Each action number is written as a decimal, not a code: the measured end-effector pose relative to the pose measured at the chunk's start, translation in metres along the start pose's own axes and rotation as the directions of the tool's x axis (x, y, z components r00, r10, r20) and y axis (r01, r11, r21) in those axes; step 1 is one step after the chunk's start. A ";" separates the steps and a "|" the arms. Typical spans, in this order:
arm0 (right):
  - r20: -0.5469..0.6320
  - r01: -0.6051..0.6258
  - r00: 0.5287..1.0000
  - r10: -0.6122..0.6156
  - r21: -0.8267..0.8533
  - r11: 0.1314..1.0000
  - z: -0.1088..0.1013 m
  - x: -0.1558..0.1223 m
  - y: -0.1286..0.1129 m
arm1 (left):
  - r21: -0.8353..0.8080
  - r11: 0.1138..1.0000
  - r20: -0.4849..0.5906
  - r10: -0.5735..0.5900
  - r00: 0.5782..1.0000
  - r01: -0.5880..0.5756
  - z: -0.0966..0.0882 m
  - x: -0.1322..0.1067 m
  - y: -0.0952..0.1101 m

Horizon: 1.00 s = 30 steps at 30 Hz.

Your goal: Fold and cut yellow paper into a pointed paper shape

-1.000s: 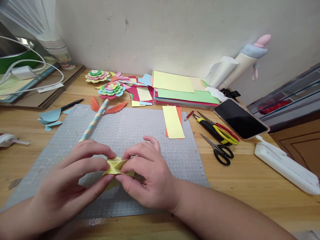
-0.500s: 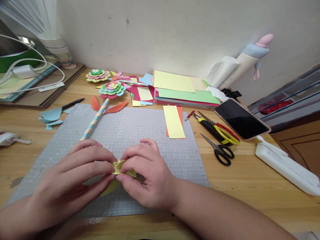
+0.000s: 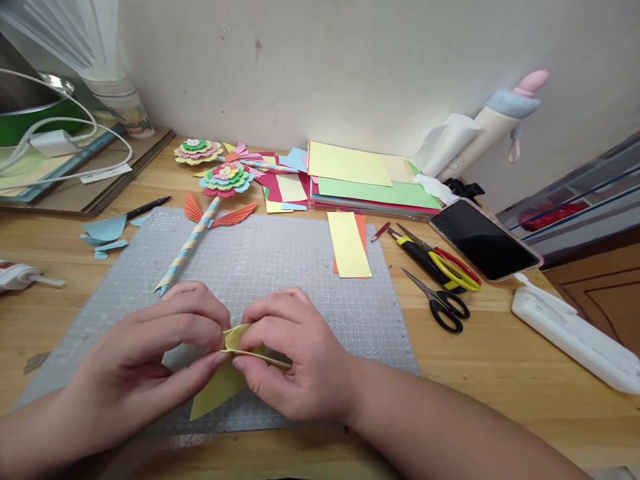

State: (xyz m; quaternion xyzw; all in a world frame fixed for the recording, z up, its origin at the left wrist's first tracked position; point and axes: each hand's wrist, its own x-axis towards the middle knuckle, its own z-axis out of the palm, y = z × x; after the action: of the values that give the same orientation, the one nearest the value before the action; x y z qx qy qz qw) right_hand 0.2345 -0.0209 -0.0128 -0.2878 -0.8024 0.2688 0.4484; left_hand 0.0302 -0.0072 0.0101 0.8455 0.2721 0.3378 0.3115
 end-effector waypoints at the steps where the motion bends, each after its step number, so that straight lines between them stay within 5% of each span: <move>1: -0.006 0.011 1.000 -0.011 0.003 1.000 0.000 -0.001 -0.001 | -0.031 0.999 -0.018 -0.026 0.999 0.025 0.001 -0.002 -0.001; 6: -0.103 0.028 0.994 -0.025 0.019 0.999 -0.001 -0.003 -0.003 | -0.041 0.983 -0.068 -0.180 0.981 0.177 0.005 -0.007 -0.003; 15: -0.090 -0.035 0.995 0.030 -0.046 0.998 0.001 0.000 -0.003 | 0.158 0.986 -0.061 -0.039 0.997 0.048 0.003 -0.001 -0.002; 30: -0.089 0.012 0.996 -0.017 -0.056 0.998 -0.002 -0.002 -0.001 | -0.015 0.999 -0.086 -0.050 0.995 0.049 0.003 0.003 -0.001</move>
State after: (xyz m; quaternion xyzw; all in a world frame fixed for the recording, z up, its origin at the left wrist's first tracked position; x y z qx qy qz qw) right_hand 0.2370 -0.0229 -0.0119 -0.3062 -0.7908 0.2301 0.4774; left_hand 0.0345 -0.0057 0.0091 0.8211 0.3041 0.3679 0.3131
